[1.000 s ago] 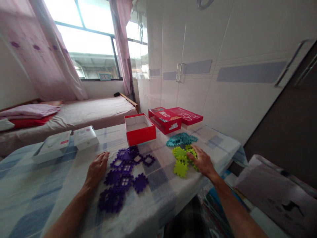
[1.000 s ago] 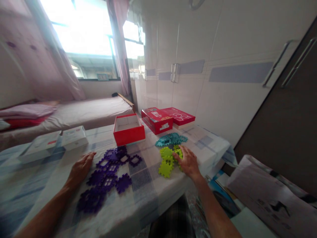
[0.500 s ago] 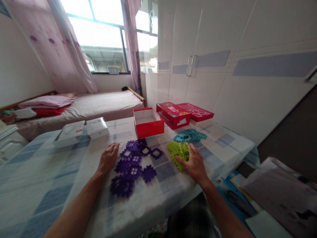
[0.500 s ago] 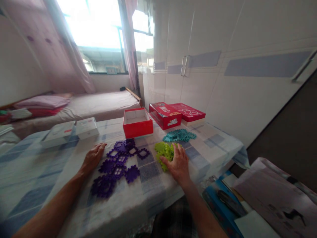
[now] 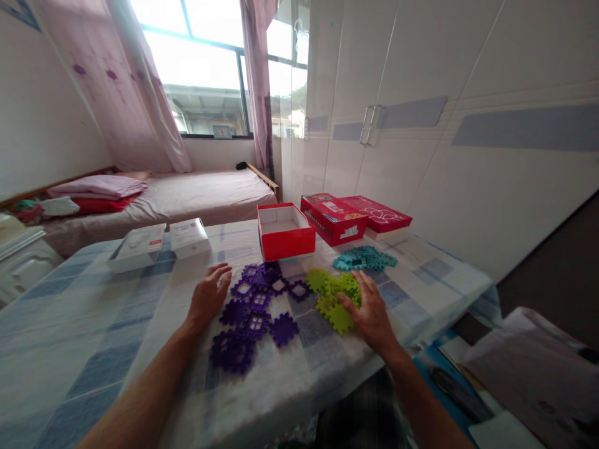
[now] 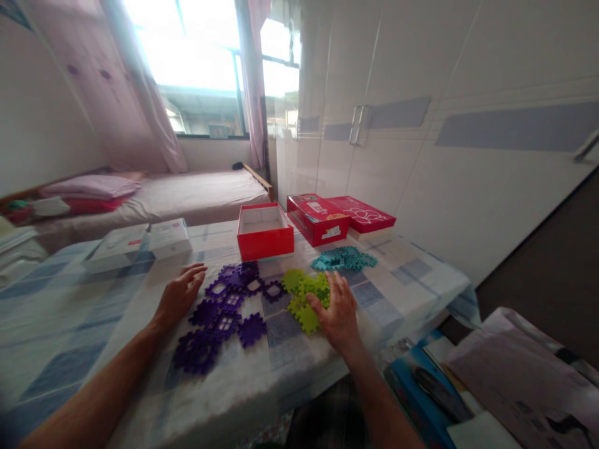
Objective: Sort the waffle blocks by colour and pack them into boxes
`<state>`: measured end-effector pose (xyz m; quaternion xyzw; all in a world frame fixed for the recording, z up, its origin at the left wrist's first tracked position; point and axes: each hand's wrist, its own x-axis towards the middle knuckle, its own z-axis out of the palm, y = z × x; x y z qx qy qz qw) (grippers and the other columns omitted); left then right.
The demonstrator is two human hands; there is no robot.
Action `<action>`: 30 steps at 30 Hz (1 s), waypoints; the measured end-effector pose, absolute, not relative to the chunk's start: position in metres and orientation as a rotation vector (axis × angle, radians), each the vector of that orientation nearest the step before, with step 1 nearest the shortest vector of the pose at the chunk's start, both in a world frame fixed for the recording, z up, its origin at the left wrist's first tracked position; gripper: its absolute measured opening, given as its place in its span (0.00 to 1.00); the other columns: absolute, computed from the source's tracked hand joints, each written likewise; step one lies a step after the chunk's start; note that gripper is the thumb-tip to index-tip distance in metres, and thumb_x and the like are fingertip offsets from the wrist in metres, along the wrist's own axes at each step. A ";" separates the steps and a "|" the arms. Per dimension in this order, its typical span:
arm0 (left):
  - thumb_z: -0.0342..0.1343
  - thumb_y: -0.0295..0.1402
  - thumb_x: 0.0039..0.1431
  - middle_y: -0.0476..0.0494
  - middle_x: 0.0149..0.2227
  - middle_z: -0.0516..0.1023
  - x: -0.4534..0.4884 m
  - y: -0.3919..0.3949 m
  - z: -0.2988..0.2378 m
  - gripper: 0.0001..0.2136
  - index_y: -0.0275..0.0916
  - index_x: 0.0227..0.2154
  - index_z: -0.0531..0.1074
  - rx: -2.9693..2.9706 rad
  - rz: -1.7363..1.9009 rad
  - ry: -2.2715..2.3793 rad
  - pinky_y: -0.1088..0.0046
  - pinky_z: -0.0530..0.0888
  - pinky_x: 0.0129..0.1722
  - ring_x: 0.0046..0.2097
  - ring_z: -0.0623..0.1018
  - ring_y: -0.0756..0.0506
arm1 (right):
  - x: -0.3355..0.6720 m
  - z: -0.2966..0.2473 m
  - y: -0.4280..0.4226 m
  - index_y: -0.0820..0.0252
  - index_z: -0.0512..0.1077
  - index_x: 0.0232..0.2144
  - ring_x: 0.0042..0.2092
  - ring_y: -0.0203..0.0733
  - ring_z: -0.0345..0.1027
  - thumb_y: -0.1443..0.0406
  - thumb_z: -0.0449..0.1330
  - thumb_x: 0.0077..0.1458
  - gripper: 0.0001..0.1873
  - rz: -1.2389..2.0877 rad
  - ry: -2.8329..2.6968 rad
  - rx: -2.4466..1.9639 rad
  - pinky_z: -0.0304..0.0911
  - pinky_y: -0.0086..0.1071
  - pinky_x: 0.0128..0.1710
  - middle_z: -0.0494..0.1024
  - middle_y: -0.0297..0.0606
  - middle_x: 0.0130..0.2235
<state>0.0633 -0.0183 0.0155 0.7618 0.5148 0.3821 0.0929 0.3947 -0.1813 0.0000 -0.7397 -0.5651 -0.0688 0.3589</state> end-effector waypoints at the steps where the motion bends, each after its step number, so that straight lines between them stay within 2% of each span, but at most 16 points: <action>1: 0.41 0.44 0.59 0.38 0.51 0.72 0.066 -0.022 0.021 0.20 0.37 0.42 0.73 2.317 1.151 1.479 0.62 0.68 0.53 0.50 0.74 0.41 | 0.405 0.003 -0.181 0.66 0.59 0.58 0.61 0.53 0.52 0.43 0.47 0.55 0.39 -0.194 -1.432 -1.905 0.51 0.48 0.59 0.60 0.53 0.60; 4: 0.42 0.43 0.61 0.41 0.53 0.71 0.085 -0.040 0.043 0.18 0.40 0.44 0.72 2.521 1.065 1.214 0.62 0.65 0.56 0.53 0.71 0.42 | 0.446 0.012 -0.174 0.67 0.61 0.57 0.60 0.53 0.53 0.43 0.48 0.53 0.40 -0.265 -1.349 -1.975 0.50 0.46 0.59 0.61 0.54 0.59; 7: 0.46 0.43 0.61 0.42 0.56 0.68 0.114 -0.071 0.058 0.18 0.43 0.49 0.70 2.745 0.692 0.848 0.63 0.65 0.56 0.57 0.68 0.43 | 0.492 0.019 -0.159 0.67 0.61 0.57 0.60 0.53 0.53 0.45 0.49 0.53 0.39 -0.258 -1.284 -2.127 0.51 0.45 0.58 0.62 0.54 0.58; 10: 0.54 0.50 0.53 0.39 0.61 0.62 0.139 -0.105 0.053 0.28 0.43 0.56 0.63 2.911 0.454 0.632 0.57 0.59 0.60 0.63 0.59 0.39 | 0.524 0.022 -0.139 0.66 0.61 0.57 0.59 0.54 0.54 0.45 0.50 0.53 0.38 -0.139 -1.261 -2.265 0.52 0.45 0.56 0.62 0.54 0.58; 12: 0.56 0.53 0.49 0.35 0.63 0.58 0.147 -0.120 0.042 0.37 0.40 0.59 0.59 2.971 0.392 0.591 0.53 0.55 0.61 0.64 0.55 0.36 | 0.534 0.023 -0.126 0.65 0.62 0.56 0.58 0.54 0.56 0.45 0.50 0.52 0.38 -0.079 -1.310 -2.291 0.53 0.45 0.55 0.63 0.53 0.57; 13: 0.56 0.54 0.48 0.34 0.63 0.56 0.148 -0.123 0.036 0.38 0.39 0.59 0.58 2.993 0.385 0.603 0.51 0.54 0.62 0.64 0.54 0.36 | 0.535 0.024 -0.121 0.64 0.63 0.56 0.58 0.54 0.56 0.44 0.49 0.53 0.37 -0.061 -1.351 -2.284 0.53 0.45 0.54 0.64 0.53 0.56; 15: 0.54 0.52 0.52 0.34 0.63 0.57 0.147 -0.124 0.028 0.33 0.40 0.58 0.60 3.033 0.393 0.673 0.49 0.52 0.61 0.65 0.54 0.35 | 0.533 0.025 -0.111 0.61 0.63 0.56 0.57 0.55 0.56 0.43 0.48 0.53 0.37 -0.044 -1.420 -2.269 0.54 0.46 0.53 0.66 0.50 0.55; 18: 0.52 0.42 0.57 0.36 0.61 0.61 0.139 -0.114 0.025 0.21 0.41 0.52 0.67 3.077 0.441 0.860 0.48 0.55 0.60 0.64 0.56 0.35 | 0.525 0.028 -0.100 0.58 0.62 0.57 0.58 0.58 0.53 0.41 0.46 0.52 0.39 -0.054 -1.476 -2.285 0.52 0.51 0.53 0.64 0.49 0.57; 21: 0.52 0.34 0.57 0.35 0.59 0.65 0.134 -0.105 0.030 0.14 0.38 0.46 0.72 3.086 0.506 1.001 0.48 0.58 0.59 0.62 0.60 0.34 | 0.518 0.029 -0.093 0.57 0.62 0.57 0.59 0.60 0.52 0.39 0.46 0.51 0.40 -0.077 -1.506 -2.307 0.50 0.54 0.54 0.63 0.48 0.58; 24: 0.52 0.34 0.57 0.35 0.58 0.66 0.140 -0.102 0.035 0.15 0.37 0.46 0.71 3.075 0.587 0.970 0.50 0.60 0.58 0.62 0.61 0.35 | 0.516 0.031 -0.088 0.56 0.61 0.58 0.58 0.61 0.53 0.38 0.47 0.49 0.42 -0.058 -1.523 -2.319 0.50 0.56 0.53 0.63 0.48 0.58; 27: 0.53 0.36 0.57 0.36 0.59 0.64 0.155 -0.095 0.033 0.19 0.38 0.51 0.67 3.063 0.600 0.878 0.54 0.60 0.59 0.62 0.59 0.37 | 0.513 0.033 -0.083 0.54 0.59 0.59 0.59 0.63 0.53 0.36 0.47 0.47 0.44 -0.003 -1.572 -2.312 0.52 0.58 0.52 0.62 0.47 0.59; 30: 0.53 0.38 0.57 0.37 0.61 0.62 0.169 -0.083 0.026 0.23 0.40 0.55 0.62 3.051 0.553 0.844 0.54 0.58 0.59 0.63 0.58 0.38 | 0.509 0.033 -0.079 0.52 0.61 0.58 0.57 0.64 0.56 0.36 0.51 0.45 0.44 0.026 -1.655 -2.307 0.54 0.58 0.49 0.64 0.47 0.58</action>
